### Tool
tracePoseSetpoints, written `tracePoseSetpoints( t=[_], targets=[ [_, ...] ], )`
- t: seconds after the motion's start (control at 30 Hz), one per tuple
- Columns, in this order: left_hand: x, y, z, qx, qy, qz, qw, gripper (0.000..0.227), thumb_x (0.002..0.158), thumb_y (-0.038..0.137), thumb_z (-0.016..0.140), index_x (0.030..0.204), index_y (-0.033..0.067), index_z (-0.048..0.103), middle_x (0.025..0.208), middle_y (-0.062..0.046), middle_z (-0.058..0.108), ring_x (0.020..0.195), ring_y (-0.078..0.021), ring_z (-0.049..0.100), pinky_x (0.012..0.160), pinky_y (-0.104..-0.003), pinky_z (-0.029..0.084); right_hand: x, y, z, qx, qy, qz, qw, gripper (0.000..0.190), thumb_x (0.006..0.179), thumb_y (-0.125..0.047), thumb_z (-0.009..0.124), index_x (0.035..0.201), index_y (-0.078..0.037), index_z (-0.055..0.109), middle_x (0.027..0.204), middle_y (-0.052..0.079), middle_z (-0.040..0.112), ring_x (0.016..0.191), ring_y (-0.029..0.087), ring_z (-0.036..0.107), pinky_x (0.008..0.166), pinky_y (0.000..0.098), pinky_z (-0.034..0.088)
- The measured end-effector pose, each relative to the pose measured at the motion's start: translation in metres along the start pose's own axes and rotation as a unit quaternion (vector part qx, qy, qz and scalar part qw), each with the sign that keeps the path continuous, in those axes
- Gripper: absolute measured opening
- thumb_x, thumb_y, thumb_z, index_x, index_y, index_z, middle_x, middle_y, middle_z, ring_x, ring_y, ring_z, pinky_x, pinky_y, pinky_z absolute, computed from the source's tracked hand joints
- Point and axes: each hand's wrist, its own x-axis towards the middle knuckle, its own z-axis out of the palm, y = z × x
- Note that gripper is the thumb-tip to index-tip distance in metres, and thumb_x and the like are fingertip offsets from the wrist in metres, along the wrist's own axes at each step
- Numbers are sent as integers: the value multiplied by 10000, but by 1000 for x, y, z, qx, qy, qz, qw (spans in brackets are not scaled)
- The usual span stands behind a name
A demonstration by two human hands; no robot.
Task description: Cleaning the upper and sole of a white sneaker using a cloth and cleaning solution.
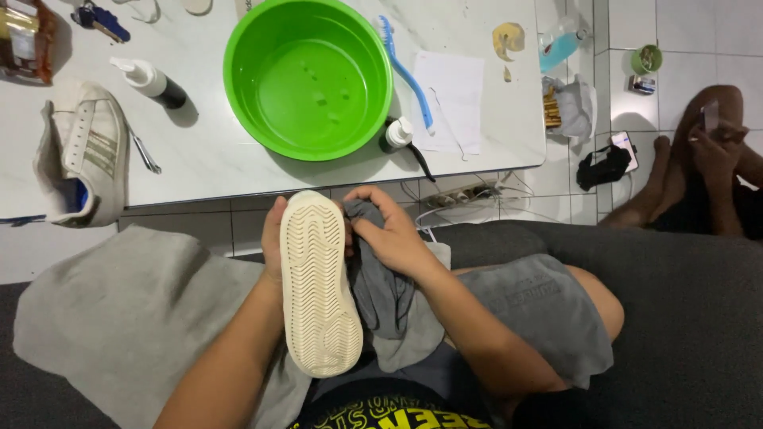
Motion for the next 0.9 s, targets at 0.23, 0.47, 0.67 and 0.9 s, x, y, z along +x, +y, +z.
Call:
tracePoseSetpoints(
  t=[0.23,0.47,0.67,0.9],
  targets=[
    [6,7,-3,23,-33,-40,998,757,923,643,442,1115,-67,619,845,-259,703,676,-257,716,601,-309,592,-5,12,4,-13,-1,7,1000,372,874,-49,638,1240,-104,680,1187,154,695,1234,273,586,1083,462,447],
    [6,8,-2,14,-38,-46,998,756,918,645,447,1108,-68,614,819,-257,700,651,-263,717,582,-312,591,-5,1,3,-14,1,22,1000,378,881,-45,598,1249,-95,670,1179,169,695,1216,293,595,1072,462,453],
    [4,9,4,12,-23,-41,999,731,913,623,483,1097,-72,615,817,-252,710,640,-259,719,579,-311,593,-3,-1,3,-9,-2,25,1000,374,882,-43,594,1245,-94,666,1133,173,708,1152,291,628,1027,460,487],
    [1,4,9,-19,3,-21,1000,640,908,598,511,1034,-9,669,894,-238,711,731,-286,725,687,-337,606,-4,-13,3,-46,-15,43,998,424,909,-94,609,1331,-101,652,1296,258,659,1298,412,577,1097,516,439]
  ],
)
